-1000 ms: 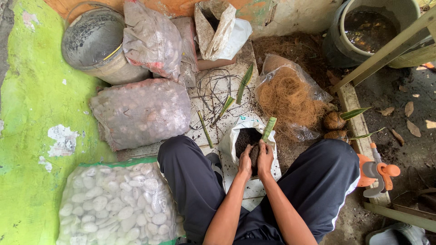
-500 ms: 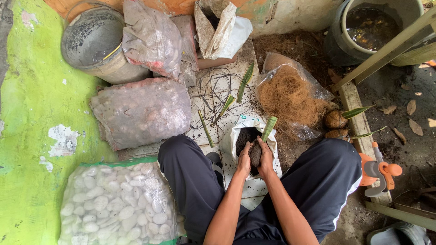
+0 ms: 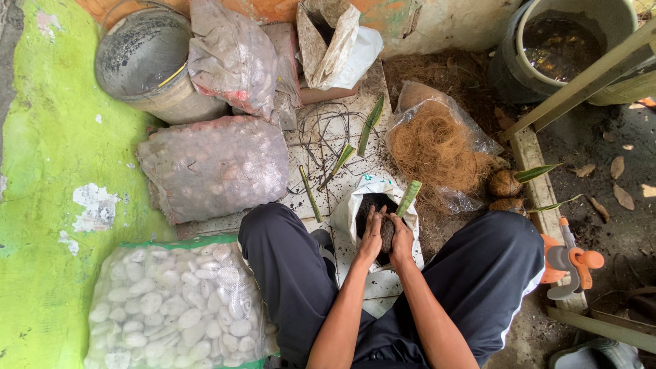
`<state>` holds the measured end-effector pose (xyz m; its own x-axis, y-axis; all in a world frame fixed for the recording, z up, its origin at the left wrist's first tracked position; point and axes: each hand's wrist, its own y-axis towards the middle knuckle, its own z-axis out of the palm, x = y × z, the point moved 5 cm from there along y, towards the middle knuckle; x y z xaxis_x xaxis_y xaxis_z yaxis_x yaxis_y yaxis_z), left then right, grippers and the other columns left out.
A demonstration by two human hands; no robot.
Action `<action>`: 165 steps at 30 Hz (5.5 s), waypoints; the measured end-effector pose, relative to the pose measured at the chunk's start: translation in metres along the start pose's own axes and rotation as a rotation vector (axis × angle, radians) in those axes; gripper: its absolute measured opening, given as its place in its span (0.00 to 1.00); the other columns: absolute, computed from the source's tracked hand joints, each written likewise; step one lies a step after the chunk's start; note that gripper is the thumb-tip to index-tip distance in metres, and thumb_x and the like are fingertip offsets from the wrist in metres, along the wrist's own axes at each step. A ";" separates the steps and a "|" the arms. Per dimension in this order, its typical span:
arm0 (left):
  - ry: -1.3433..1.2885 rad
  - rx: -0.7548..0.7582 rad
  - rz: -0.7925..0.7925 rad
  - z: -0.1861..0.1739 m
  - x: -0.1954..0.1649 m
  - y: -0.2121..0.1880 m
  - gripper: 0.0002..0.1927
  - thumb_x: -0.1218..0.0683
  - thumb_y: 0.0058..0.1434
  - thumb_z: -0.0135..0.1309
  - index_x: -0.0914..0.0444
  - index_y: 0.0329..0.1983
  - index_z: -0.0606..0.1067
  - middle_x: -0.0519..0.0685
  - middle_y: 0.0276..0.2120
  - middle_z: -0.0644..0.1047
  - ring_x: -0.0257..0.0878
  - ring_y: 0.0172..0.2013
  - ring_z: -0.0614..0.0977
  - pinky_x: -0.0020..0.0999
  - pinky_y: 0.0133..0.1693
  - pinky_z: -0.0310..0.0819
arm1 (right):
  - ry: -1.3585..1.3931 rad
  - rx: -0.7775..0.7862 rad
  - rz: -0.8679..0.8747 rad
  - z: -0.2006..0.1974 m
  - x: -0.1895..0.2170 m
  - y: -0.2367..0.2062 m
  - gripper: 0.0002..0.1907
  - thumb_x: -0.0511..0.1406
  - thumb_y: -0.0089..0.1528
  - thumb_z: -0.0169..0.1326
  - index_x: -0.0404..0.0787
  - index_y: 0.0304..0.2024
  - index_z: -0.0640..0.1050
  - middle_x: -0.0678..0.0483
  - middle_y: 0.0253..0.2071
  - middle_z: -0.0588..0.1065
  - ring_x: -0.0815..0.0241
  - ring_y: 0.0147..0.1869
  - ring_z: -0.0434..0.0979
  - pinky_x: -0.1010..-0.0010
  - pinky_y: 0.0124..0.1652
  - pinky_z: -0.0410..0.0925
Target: The person sits on the floor and wraps a plant cutting with soil and fibrous material by hand. They repeatedly add soil, press it around the cutting, and adjust the wrapping to form a compact ball.
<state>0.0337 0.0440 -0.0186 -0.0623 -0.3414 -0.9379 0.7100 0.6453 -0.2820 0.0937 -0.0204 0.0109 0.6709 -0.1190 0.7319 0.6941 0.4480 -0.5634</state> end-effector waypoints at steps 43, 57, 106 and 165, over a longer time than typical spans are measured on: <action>-0.509 -0.243 -0.414 -0.008 0.028 -0.013 0.30 0.41 0.72 0.40 0.68 0.66 0.71 0.52 0.57 0.77 0.41 0.55 0.77 0.34 0.59 0.67 | -0.988 -0.039 -0.498 0.011 0.012 -0.012 0.32 0.51 0.74 0.28 0.41 0.67 0.71 0.33 0.68 0.65 0.35 0.74 0.59 0.53 0.70 0.51; -0.313 -0.306 -0.425 -0.011 0.024 -0.016 0.29 0.44 0.72 0.41 0.72 0.59 0.76 0.57 0.50 0.80 0.44 0.46 0.79 0.37 0.50 0.71 | -0.848 -0.122 -0.534 0.005 0.007 -0.015 0.26 0.48 0.73 0.39 0.36 0.56 0.77 0.40 0.53 0.77 0.42 0.58 0.76 0.58 0.58 0.66; -0.381 -0.071 -0.298 -0.002 0.018 -0.011 0.31 0.39 0.76 0.34 0.68 0.60 0.74 0.50 0.51 0.79 0.37 0.49 0.79 0.32 0.54 0.70 | -0.804 -0.160 -0.389 -0.003 0.009 -0.005 0.31 0.51 0.73 0.37 0.32 0.54 0.78 0.38 0.45 0.79 0.45 0.50 0.78 0.59 0.51 0.68; -0.107 -0.128 -0.364 -0.010 0.012 -0.007 0.46 0.27 0.69 0.28 0.67 0.71 0.66 0.55 0.69 0.67 0.40 0.69 0.64 0.32 0.67 0.50 | -0.452 0.049 -0.081 0.009 0.004 0.000 0.32 0.51 0.71 0.42 0.31 0.63 0.72 0.49 0.62 0.74 0.61 0.63 0.71 0.72 0.63 0.59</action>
<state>0.0208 0.0426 -0.0298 -0.2152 -0.6286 -0.7474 0.5615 0.5465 -0.6213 0.0941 -0.0125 0.0176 0.4267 0.2383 0.8725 0.7188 0.4962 -0.4870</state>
